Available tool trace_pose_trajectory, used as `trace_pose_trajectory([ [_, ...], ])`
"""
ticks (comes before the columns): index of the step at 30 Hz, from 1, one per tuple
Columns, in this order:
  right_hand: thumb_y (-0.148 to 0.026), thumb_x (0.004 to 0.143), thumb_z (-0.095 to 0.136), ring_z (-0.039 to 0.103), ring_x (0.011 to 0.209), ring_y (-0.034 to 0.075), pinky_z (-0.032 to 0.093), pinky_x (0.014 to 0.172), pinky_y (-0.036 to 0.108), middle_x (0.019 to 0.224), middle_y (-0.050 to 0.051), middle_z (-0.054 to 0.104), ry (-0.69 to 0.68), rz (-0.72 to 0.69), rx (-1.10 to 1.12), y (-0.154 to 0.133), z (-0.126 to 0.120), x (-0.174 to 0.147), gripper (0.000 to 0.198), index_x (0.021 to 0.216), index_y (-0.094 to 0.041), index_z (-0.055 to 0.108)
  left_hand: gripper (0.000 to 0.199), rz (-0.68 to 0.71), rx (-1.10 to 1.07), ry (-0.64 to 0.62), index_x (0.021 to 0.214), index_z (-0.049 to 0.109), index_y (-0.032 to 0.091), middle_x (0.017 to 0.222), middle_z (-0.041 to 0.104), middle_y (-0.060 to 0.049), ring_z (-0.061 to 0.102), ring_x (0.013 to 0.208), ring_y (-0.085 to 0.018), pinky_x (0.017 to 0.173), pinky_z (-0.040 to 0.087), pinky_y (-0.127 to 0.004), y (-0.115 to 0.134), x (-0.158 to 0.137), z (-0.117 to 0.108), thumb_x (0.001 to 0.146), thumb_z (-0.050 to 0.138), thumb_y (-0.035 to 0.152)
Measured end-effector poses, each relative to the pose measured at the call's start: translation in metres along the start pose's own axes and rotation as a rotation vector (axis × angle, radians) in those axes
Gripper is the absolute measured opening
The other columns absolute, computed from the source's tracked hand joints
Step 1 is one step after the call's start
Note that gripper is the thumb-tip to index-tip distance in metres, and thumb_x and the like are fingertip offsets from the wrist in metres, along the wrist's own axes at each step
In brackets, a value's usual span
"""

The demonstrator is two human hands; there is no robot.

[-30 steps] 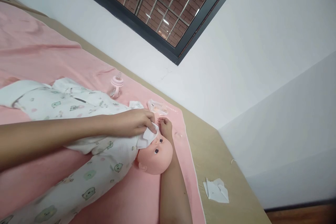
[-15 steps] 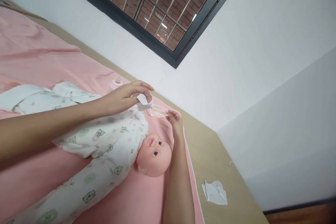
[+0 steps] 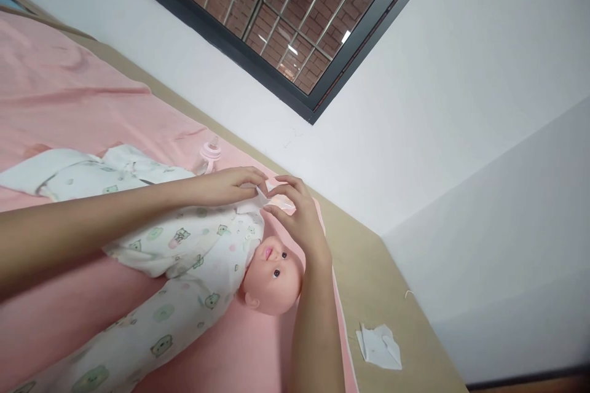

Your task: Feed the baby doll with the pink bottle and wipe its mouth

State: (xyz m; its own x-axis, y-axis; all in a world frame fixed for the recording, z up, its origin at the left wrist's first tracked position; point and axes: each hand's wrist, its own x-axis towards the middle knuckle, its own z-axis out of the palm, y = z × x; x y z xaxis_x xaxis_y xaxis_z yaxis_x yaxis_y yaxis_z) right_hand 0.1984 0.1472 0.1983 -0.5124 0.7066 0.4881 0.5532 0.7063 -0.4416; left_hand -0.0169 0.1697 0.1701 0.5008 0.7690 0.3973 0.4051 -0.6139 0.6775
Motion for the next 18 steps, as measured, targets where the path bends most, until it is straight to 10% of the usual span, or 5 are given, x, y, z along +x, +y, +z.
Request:
trace_pose_trajectory([
  [10, -0.037, 0.082, 0.068, 0.063, 0.108, 0.022, 0.046, 0.103, 0.041, 0.11, 0.006, 0.07, 0.16, 0.181, 0.115, 0.038, -0.012, -0.002, 0.016, 0.085, -0.021, 0.065, 0.061, -0.058, -0.065, 0.188, 0.14, 0.048, 0.02, 0.147, 0.051, -0.01, 0.047, 0.134, -0.026, 0.108, 0.04, -0.038, -0.022, 0.01, -0.009, 0.085, 0.051, 0.046],
  [18, -0.045, 0.076, 0.07, 0.061, 0.074, 0.015, 0.05, 0.072, 0.029, 0.081, 0.002, 0.066, 0.356, 0.456, 0.271, 0.089, -0.013, -0.01, 0.029, 0.083, -0.019, 0.061, 0.061, -0.341, 0.029, 0.58, 0.14, 0.04, 0.015, 0.121, 0.061, -0.009, 0.06, 0.1, -0.023, 0.083, 0.047, -0.031, -0.065, 0.016, -0.063, 0.086, 0.054, 0.04],
])
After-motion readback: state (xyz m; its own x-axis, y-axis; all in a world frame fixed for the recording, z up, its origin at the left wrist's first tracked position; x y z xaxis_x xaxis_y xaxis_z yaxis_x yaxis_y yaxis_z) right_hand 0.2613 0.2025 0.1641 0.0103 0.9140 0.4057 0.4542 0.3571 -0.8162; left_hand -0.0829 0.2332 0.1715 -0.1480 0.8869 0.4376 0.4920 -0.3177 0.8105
